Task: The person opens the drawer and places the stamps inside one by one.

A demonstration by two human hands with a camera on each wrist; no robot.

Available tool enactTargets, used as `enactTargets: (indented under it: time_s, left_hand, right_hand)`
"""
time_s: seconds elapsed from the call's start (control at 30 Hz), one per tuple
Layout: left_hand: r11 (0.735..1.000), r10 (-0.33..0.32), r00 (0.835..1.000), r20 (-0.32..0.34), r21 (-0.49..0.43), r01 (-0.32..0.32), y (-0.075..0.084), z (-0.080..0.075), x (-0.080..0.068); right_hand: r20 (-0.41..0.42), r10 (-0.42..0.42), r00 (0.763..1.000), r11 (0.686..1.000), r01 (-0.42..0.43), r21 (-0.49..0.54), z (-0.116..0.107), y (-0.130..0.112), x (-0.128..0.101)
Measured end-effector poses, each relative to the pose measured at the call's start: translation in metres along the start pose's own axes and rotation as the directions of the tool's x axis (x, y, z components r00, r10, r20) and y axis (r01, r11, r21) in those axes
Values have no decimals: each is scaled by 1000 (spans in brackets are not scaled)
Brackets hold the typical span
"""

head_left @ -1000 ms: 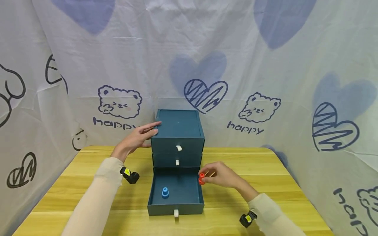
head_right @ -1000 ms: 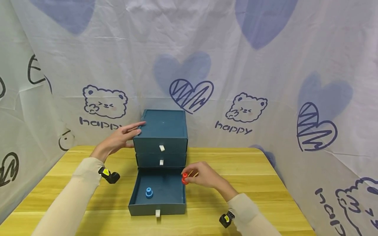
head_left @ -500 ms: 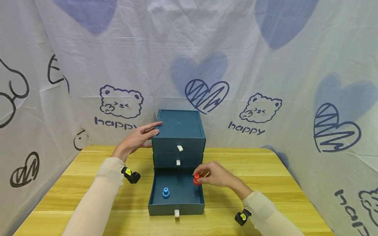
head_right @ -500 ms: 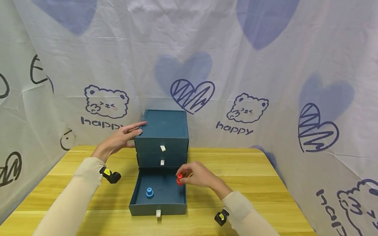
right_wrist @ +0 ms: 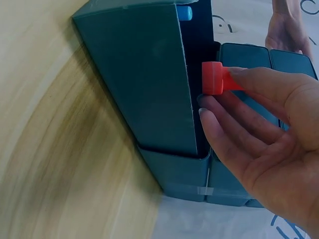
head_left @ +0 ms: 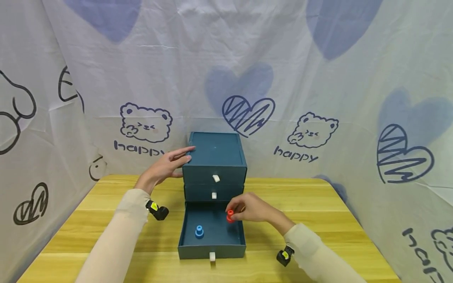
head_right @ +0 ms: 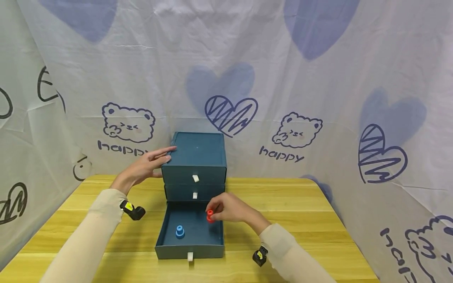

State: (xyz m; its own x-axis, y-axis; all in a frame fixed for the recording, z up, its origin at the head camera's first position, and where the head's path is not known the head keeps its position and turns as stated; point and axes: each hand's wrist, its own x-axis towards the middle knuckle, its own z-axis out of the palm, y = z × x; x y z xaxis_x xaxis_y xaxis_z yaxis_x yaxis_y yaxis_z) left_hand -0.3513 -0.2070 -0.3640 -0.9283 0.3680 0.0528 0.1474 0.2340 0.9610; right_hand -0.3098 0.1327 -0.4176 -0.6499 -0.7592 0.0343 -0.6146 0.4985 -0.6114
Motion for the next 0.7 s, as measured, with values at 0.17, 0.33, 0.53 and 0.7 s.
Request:
enactTargets:
  time_s: [0.17, 0.33, 0.53, 0.7]
  left_hand:
    - [1000, -2, 1000, 3, -4, 2, -1, 0, 0]
    - [1000, -2, 1000, 7, -10, 2, -1, 1, 0]
    - [1000, 2, 1000, 5, -7, -2, 0, 1, 0]
    - [1000, 2, 1000, 0, -3, -2, -1, 1, 0]
  right_hand:
    - [31, 1, 1000, 1000, 0, -12, -1, -1, 5]
    - [65, 19, 998, 1000, -19, -6, -4, -4, 10]
    - [94, 24, 995, 1000, -22, -19, -4, -8, 16]
    - [111, 10, 994, 999, -5, -41, -3, -11, 22]
